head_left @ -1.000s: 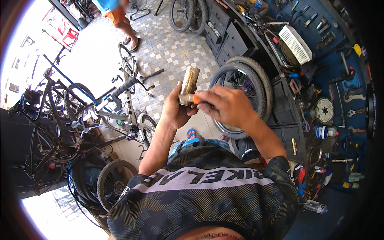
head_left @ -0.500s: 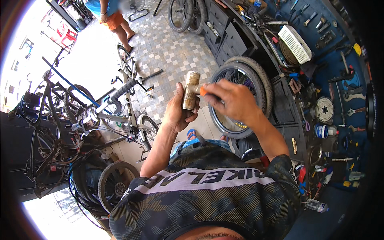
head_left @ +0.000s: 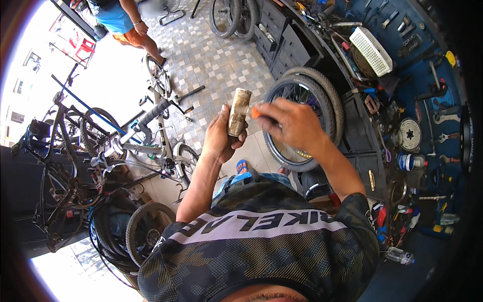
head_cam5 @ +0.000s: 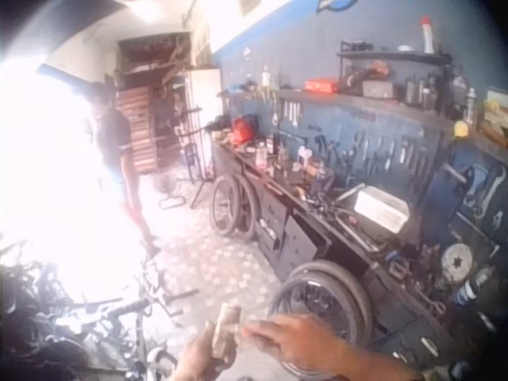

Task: The person holds a cylindrical metal part and scrapes its surface with a small orange tool. After scraping, the person wipes the part with a dark cloth. The task is performed in a bicycle repair shop with multiple bicycles and tools visible.

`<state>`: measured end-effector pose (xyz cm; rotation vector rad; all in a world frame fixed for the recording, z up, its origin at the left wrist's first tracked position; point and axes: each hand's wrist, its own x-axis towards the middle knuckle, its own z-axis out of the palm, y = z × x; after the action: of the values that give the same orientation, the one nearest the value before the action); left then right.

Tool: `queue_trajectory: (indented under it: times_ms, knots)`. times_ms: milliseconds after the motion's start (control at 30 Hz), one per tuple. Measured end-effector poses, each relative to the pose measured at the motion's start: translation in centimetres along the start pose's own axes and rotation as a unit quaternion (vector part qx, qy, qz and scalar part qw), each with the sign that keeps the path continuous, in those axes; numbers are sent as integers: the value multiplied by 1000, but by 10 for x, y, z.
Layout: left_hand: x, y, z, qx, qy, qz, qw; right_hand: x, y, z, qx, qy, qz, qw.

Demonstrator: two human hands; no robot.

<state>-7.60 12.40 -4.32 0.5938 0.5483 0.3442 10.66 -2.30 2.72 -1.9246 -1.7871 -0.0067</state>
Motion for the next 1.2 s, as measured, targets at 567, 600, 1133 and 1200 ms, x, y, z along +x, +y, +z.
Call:
queue_trajectory:
  times_ms: [567, 600, 1133, 1200]
  knots:
    - [-8, -3, 11, -37, 41, 38, 998, 5, -2, 5, -26, 3, -24, 999]
    - [-8, -3, 10, -39, 41, 29, 998, 11, 2, 3, -27, 5, -6, 1000]
    - [-21, 4, 3, -20, 59, 39, 997, 23, -29, 3, 34, -7, -120, 992]
    - [-25, 5, 2, -37, 63, 49, 996, 31, -32, 5, 49, -18, -125, 991]
